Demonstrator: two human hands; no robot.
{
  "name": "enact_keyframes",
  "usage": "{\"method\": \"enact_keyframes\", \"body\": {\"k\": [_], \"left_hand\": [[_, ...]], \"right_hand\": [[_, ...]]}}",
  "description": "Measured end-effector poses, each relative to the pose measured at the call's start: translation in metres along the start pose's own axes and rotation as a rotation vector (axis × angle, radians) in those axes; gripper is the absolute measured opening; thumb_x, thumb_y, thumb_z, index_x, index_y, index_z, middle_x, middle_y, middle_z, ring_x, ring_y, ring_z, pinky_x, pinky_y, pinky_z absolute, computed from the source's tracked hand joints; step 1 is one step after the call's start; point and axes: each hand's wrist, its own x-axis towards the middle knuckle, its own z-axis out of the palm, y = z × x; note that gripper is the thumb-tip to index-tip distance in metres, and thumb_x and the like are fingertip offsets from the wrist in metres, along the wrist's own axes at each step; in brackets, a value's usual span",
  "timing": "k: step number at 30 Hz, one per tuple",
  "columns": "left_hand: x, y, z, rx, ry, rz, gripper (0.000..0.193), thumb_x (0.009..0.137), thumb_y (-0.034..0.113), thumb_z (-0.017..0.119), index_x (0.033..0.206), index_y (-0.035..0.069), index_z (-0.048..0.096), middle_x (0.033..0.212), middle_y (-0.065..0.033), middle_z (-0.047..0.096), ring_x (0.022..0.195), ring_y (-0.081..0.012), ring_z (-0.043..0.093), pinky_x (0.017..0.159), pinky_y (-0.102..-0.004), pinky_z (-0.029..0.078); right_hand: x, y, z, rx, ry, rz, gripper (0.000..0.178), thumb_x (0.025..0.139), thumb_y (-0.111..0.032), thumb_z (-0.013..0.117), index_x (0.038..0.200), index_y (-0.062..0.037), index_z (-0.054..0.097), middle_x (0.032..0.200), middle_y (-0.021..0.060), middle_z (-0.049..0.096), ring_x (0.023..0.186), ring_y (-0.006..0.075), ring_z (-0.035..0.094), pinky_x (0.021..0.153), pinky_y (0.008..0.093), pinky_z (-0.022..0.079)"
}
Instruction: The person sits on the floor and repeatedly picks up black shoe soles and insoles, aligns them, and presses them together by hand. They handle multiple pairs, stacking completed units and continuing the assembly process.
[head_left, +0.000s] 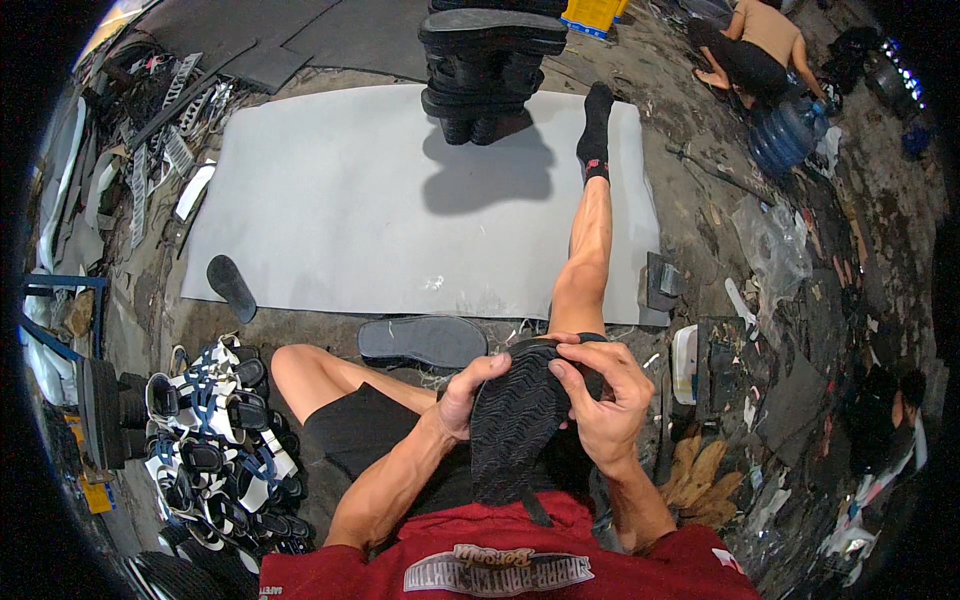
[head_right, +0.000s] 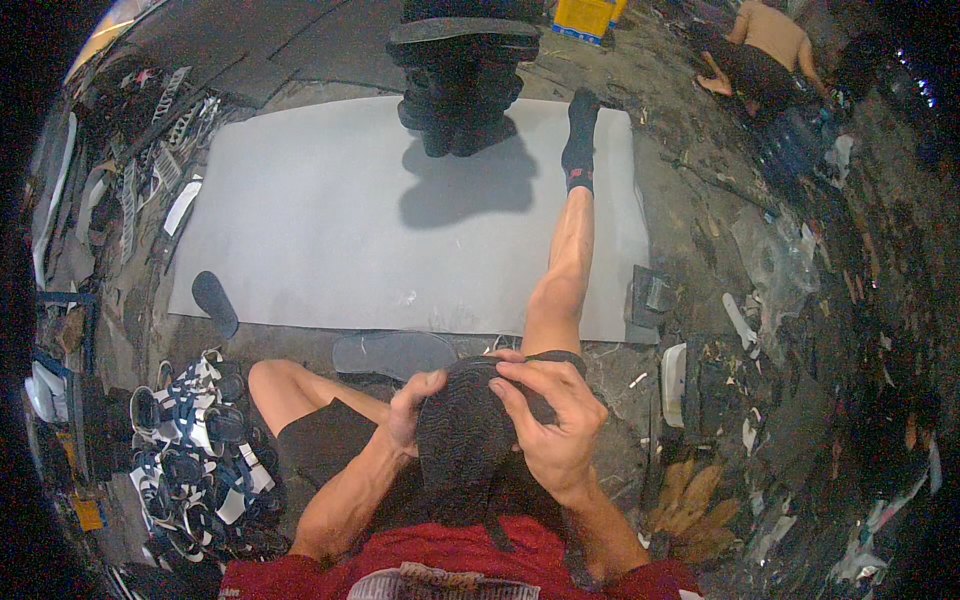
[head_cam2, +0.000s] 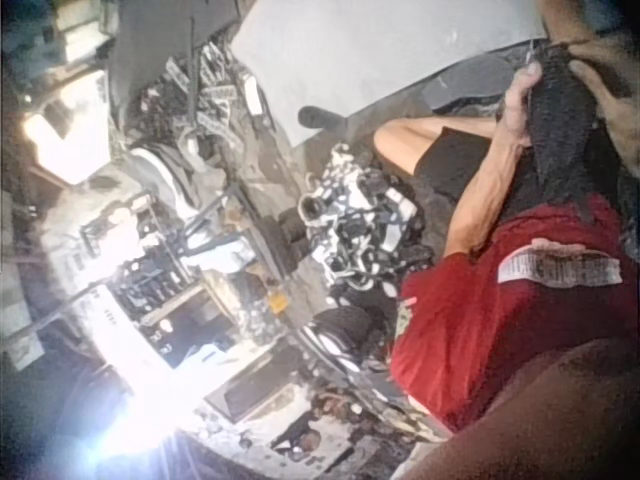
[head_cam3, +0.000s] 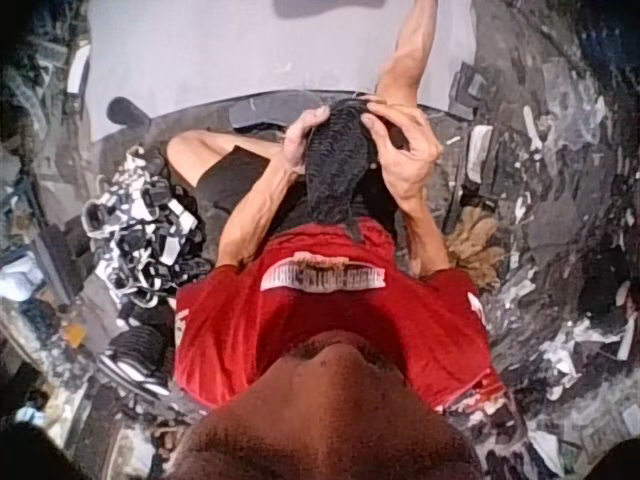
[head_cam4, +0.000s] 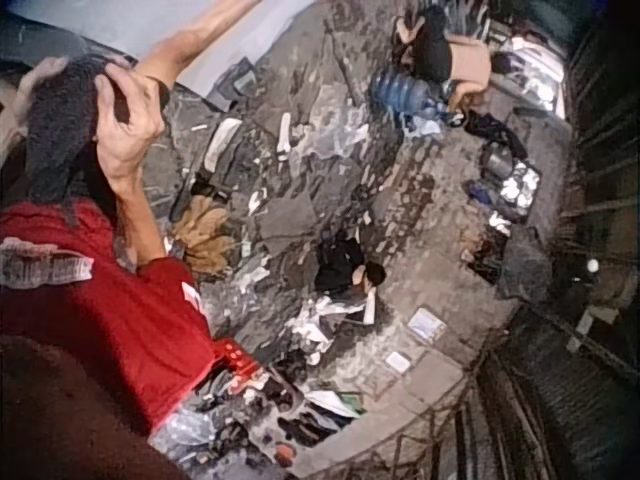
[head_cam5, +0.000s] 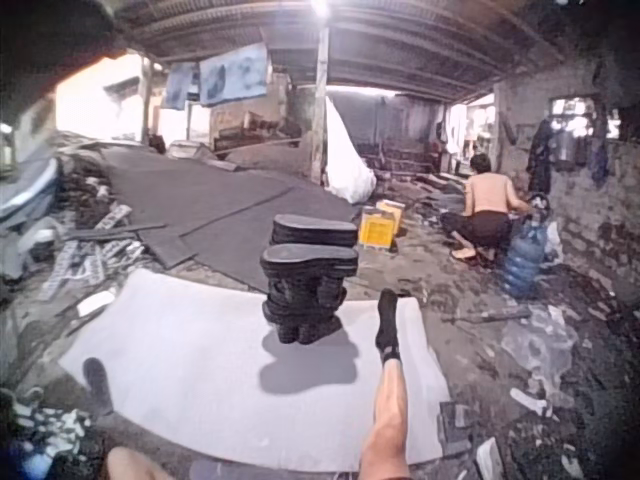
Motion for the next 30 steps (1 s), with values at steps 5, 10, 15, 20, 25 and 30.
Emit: {"method": "enact_keyframes", "body": {"k": [5,10,15,20,25,30], "left_hand": [[-0.011,0.003,-0.015,0.091,0.088,-0.124,0.079,0.096,0.047,0.062,0.156,-0.003,0.050,0.131,-0.0307,0.070,0.113,-0.0432,0.074,0.101,-0.0523,0.061],[-0.010,-0.003,-0.026,-0.070,0.014,-0.148,0.086,0.086,0.049,0.066,0.151,-0.006,0.053,0.131,-0.0349,0.068,0.113,-0.0478,0.073,0.102,-0.0543,0.059],[-0.005,-0.017,-0.030,-0.257,-0.205,-0.124,0.094,0.081,0.053,0.067,0.151,-0.007,0.052,0.132,-0.0361,0.065,0.116,-0.0473,0.070,0.103,-0.0547,0.057],[-0.007,-0.008,-0.002,-0.128,-0.008,-0.063,0.078,0.085,0.044,0.072,0.148,-0.001,0.057,0.132,-0.0268,0.068,0.116,-0.0372,0.070,0.103,-0.0493,0.056],[-0.003,0.016,0.028,1.295,0.355,0.456,0.037,0.107,0.032,0.060,0.123,-0.002,0.064,0.107,-0.0157,0.070,0.094,-0.0284,0.072,0.086,-0.0403,0.057],[0.007,0.010,0.073,1.764,0.777,0.510,0.029,0.112,0.020,0.052,0.098,-0.001,0.066,0.085,-0.0245,0.067,0.078,-0.0491,0.065,0.067,-0.0559,0.051]], "right_hand": [[-0.003,0.000,0.000,-0.035,0.015,-0.094,0.025,0.083,0.000,0.090,0.107,-0.0051,0.083,0.104,0.0106,0.081,0.099,0.0244,0.079,0.088,0.0364,0.062],[-0.001,-0.005,0.005,-0.088,0.031,-0.015,0.043,0.079,-0.008,0.096,0.118,-0.0074,0.076,0.104,0.0072,0.075,0.090,0.0225,0.068,0.080,0.0350,0.056],[-0.002,0.007,0.007,0.081,-0.118,0.234,0.031,0.107,-0.030,0.071,0.128,-0.0075,0.068,0.122,0.0078,0.044,0.100,0.0175,0.053,0.088,0.0358,0.051],[0.012,-0.004,-0.001,0.060,-0.166,0.207,0.054,0.120,-0.037,0.035,0.111,-0.0022,0.075,0.108,0.0134,0.070,0.093,0.0291,0.063,0.088,0.0410,0.052],[0.014,0.008,0.023,0.011,-0.091,0.356,0.056,0.119,-0.034,0.036,0.095,0.0024,0.069,0.088,0.0253,0.069,0.081,0.0443,0.066,0.080,0.0491,0.052],[0.022,-0.004,0.049,0.049,-0.088,0.159,0.054,0.119,-0.032,0.041,0.083,0.0042,0.060,0.076,0.0290,0.060,0.067,0.0464,0.059,0.066,0.0510,0.047]]}}
